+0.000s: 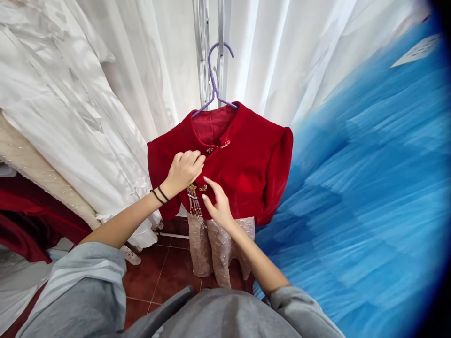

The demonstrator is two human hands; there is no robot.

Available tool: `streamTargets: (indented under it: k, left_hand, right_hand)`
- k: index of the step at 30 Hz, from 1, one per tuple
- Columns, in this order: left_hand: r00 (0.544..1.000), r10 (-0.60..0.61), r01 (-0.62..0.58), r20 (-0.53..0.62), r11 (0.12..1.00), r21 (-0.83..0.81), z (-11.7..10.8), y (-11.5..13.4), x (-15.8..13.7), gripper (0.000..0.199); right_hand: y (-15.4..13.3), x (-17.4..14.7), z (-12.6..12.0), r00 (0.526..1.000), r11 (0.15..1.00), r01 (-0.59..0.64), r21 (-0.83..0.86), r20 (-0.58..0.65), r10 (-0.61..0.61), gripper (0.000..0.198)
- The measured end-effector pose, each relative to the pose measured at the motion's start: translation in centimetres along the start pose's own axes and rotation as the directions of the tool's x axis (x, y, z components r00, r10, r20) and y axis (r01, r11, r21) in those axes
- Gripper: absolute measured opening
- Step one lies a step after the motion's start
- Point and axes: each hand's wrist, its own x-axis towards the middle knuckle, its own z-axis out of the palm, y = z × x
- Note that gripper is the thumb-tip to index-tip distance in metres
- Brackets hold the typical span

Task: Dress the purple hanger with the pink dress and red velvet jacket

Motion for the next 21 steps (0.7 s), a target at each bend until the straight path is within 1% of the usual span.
streamTargets:
  k: [1,2,3,4,5,6,7,8,9,10,11,13,15,17,19,21]
  left_hand:
    - [0.998,-0.057,0.057,0.002,0.998,-0.004,0.2,-0.1,-0.6,0.028]
    - [0.992,-0.126,0.126,0.006,0.991,-0.039,0.3,-0.4,-1.0,0.027]
    - [0.98,-0.197,0.198,0.023,0.975,-0.101,0.2,-0.7,-1.3,0.027]
    - [0.963,-0.263,0.268,0.054,0.945,-0.185,0.1,-1.0,-1.4,0.028]
    - [0.944,-0.317,0.331,0.094,0.902,-0.276,0.0,-1.4,-1.3,0.029]
    - [0.924,-0.358,0.381,0.133,0.849,-0.365,-0.2,-1.7,-1.2,0.031]
    - [0.91,-0.38,0.413,0.166,0.795,-0.444,-0.4,-2.1,-1.0,0.034]
    - [0.902,-0.389,0.429,0.19,0.746,-0.51,-0.5,-2.3,-0.8,0.036]
    - [0.897,-0.392,0.436,0.205,0.703,-0.561,-0.6,-2.6,-0.5,0.037]
    - [0.893,-0.397,0.441,0.215,0.668,-0.6,-0.6,-2.8,-0.2,0.038]
    - [0.888,-0.401,0.447,0.225,0.639,-0.626,-0.6,-3.0,0.1,0.038]
    - [0.875,-0.413,0.468,0.25,0.598,-0.65,-0.3,-3.3,0.5,0.036]
    - [0.859,-0.447,0.491,0.248,0.585,-0.646,0.0,-3.5,0.9,0.032]
    - [0.845,-0.484,0.504,0.225,0.583,-0.638,0.2,-3.7,1.0,0.029]
    - [0.84,-0.498,0.504,0.214,0.573,-0.646,0.1,-3.8,0.9,0.028]
    - [0.846,-0.483,0.5,0.226,0.571,-0.651,-0.1,-3.9,0.6,0.028]
  right_hand:
    - [0.7,-1.8,-0.9,0.984,0.998,-0.062,0.009,-0.167,0.062,0.031]
    - [1.7,-3.5,-2.0,0.902,0.986,-0.16,0.045,-0.398,0.164,0.025]
    - [3.0,-5.0,-3.4,0.747,0.957,-0.269,0.106,-0.605,0.277,0.028]
    - [4.4,-6.1,-5.0,0.606,0.91,-0.363,0.2,-0.691,0.393,0.033]
    - [5.8,-6.9,-6.7,0.539,0.848,-0.438,0.299,-0.667,0.514,0.035]
    - [7.2,-7.3,-8.3,0.544,0.786,-0.491,0.375,-0.573,0.613,0.035]
    - [8.4,-7.4,-9.8,0.585,0.715,-0.532,0.454,-0.412,0.698,0.037]
    - [9.4,-7.4,-11.0,0.627,0.65,-0.557,0.517,-0.251,0.737,0.038]
    - [10.2,-7.4,-11.8,0.657,0.596,-0.565,0.57,-0.126,0.743,0.039]
    - [10.8,-7.5,-12.1,0.67,0.55,-0.561,0.618,-0.05,0.74,0.038]
    - [11.3,-7.8,-11.9,0.673,0.522,-0.547,0.655,-0.028,0.739,0.036]
    - [11.9,-8.9,-10.6,0.656,0.515,-0.524,0.678,-0.065,0.752,0.033]
    - [12.4,-10.2,-8.8,0.646,0.507,-0.536,0.675,-0.059,0.761,0.033]
    - [12.8,-11.0,-7.5,0.648,0.506,-0.549,0.666,-0.044,0.76,0.034]
    - [13.1,-11.2,-7.3,0.657,0.518,-0.557,0.649,-0.037,0.753,0.036]
    - [13.3,-10.9,-7.8,0.662,0.538,-0.577,0.614,-0.034,0.749,0.04]
